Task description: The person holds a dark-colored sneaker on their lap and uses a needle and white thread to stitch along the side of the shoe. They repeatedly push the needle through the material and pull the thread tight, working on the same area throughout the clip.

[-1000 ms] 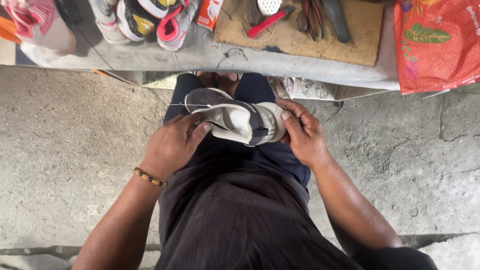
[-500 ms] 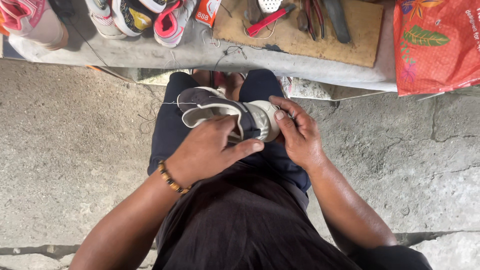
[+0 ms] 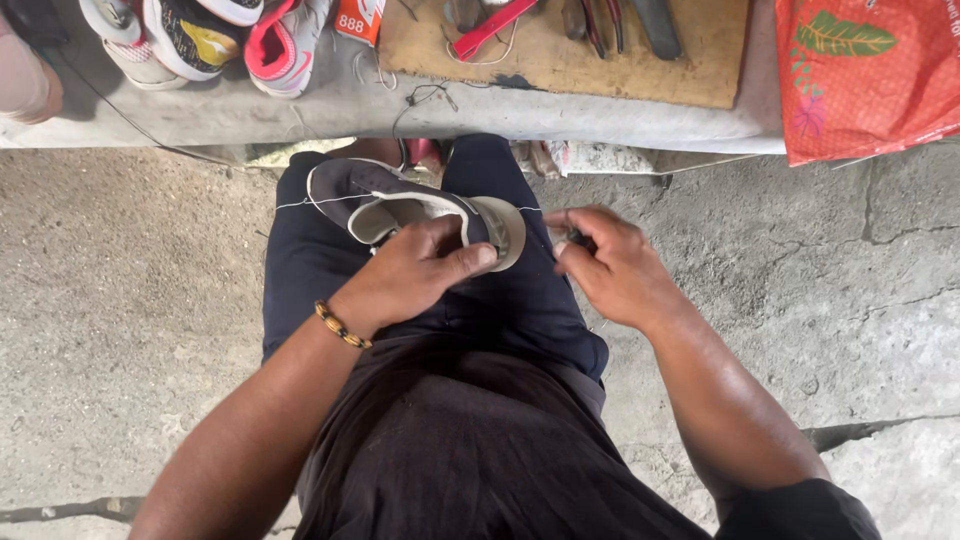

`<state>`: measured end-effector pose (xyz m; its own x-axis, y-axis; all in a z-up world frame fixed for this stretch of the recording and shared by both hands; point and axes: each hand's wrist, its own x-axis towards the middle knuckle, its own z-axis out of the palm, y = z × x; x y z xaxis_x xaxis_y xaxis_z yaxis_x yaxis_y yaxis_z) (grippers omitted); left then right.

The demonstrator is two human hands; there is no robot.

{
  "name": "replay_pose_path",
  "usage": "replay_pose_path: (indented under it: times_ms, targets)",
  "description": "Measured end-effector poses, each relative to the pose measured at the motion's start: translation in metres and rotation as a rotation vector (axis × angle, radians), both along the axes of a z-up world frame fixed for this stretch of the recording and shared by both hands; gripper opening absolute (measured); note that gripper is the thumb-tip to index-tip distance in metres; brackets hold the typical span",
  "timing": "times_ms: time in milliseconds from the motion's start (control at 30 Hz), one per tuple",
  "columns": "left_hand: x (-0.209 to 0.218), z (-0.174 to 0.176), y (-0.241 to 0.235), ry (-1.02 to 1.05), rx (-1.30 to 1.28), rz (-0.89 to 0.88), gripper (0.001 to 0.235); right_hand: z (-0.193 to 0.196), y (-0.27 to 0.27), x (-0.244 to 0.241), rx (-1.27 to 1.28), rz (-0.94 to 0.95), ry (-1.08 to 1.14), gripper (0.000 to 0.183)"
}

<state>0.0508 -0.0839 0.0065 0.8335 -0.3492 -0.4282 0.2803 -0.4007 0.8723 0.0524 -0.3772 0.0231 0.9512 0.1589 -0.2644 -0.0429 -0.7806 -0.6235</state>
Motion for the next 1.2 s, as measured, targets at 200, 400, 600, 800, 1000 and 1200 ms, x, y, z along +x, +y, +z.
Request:
replay_pose_path:
  times_ms: [200,400,600,800,1000,1200]
  targets:
    - [-0.003,0.005,0.001,0.068,-0.094,-0.035,0.039,0.017,0.009,-0.019,0.247,-0.029,0.205,0.041]
    - [-0.007,-0.012,0.006,0.195,-0.417,0.065,0.029,-0.013,0.017,-0.024,0.321,0.041,-0.082,0.033]
    - [-0.011,-0.040,0.012,0.234,-0.527,0.094,0.025,-0.006,0.012,-0.028,0.442,0.001,0.103,0.029]
    - [-0.020,-0.049,0.013,0.309,-0.622,0.090,0.021,0.034,0.016,-0.016,0.259,0.151,0.090,0.036]
    - [-0.022,-0.049,0.017,0.341,-0.645,0.139,0.018,0.027,0.010,-0.017,0.251,0.185,0.048,0.035]
    - [-0.019,-0.048,0.022,0.358,-0.652,0.162,0.018,0.024,0.008,-0.017,0.199,0.185,0.083,0.035]
